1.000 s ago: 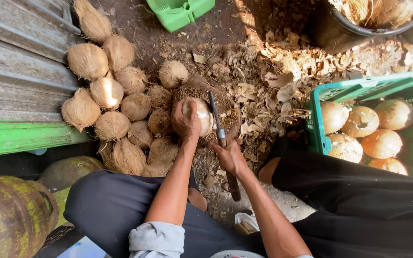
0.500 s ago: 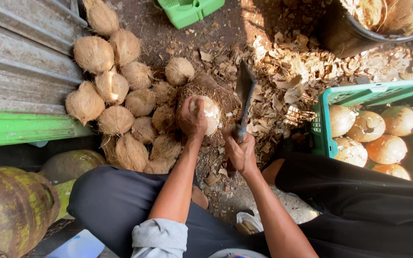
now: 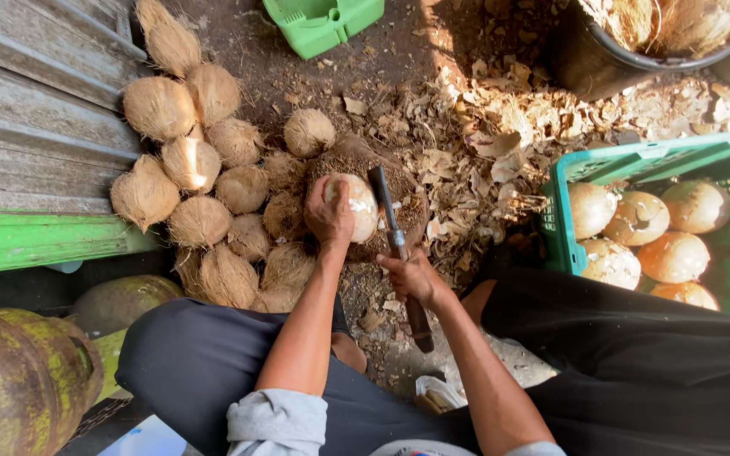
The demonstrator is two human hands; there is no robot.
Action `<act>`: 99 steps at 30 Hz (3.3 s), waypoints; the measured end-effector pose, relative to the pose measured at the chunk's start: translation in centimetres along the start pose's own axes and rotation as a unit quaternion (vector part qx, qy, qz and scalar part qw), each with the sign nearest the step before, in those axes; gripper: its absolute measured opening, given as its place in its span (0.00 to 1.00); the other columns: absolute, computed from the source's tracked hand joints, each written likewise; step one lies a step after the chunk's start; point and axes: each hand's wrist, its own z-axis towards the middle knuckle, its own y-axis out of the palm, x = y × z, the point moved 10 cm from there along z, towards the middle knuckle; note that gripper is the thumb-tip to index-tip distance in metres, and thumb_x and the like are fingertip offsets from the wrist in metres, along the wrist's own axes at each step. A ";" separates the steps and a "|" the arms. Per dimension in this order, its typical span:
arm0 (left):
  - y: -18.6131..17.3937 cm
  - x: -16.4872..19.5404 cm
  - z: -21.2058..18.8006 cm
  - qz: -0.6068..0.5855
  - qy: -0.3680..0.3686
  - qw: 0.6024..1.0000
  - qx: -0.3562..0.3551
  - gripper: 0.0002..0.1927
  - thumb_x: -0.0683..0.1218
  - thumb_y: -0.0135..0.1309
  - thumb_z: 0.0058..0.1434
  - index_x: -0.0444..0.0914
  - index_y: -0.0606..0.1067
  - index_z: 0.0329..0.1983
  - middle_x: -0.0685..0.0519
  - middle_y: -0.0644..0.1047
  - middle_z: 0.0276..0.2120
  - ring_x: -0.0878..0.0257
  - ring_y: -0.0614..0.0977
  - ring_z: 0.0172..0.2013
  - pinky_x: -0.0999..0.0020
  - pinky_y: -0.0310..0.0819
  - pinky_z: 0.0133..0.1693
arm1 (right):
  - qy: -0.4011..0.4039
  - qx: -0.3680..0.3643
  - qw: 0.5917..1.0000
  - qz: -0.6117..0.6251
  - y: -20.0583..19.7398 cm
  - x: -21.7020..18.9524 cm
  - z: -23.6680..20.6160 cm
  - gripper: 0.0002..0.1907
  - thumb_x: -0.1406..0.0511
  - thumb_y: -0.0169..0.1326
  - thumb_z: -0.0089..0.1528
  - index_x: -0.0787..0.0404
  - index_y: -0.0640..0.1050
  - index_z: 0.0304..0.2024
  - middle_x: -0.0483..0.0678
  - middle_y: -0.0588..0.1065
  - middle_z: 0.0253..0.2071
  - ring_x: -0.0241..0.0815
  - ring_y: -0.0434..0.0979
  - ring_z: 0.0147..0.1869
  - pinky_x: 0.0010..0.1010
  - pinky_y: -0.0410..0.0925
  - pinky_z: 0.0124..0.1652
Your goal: The person sits on the ground and holds a husked coconut against a wooden stump, chopping away remaining husk with a machete and rotating the coconut between strikes. They set finished coconuts into a green plastic crate and pick up new unhusked coconuts from a pile to continue.
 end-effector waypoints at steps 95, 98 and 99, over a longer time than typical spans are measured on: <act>0.9 -1.4 0.4 -0.060 -0.078 0.995 0.000 0.23 0.62 0.46 0.67 0.42 0.82 0.32 0.52 0.80 0.26 0.59 0.80 0.25 0.60 0.74 0.27 | -0.074 0.124 0.947 -0.288 -3.8 0.0 0.6 0.20 0.48 0.47 0.64 0.54 0.80 0.37 0.40 0.67 0.17 0.37 0.62 0.18 0.41 0.65 0.21; 1.0 -0.3 0.1 -0.003 -0.048 0.999 -0.012 0.25 0.60 0.41 0.70 0.42 0.82 0.34 0.53 0.82 0.29 0.58 0.81 0.27 0.62 0.76 0.32 | -0.058 0.158 0.933 -0.318 -4.2 -0.4 0.6 0.29 0.46 0.50 0.69 0.66 0.77 0.34 0.42 0.66 0.18 0.37 0.65 0.20 0.41 0.68 0.26; 0.4 0.2 -0.1 -0.012 -0.030 0.999 0.025 0.23 0.60 0.42 0.70 0.42 0.81 0.40 0.51 0.81 0.34 0.58 0.81 0.31 0.61 0.76 0.34 | -0.069 0.160 0.935 -0.310 -4.1 -0.9 0.3 0.27 0.48 0.52 0.69 0.67 0.76 0.34 0.44 0.67 0.18 0.37 0.66 0.20 0.41 0.68 0.26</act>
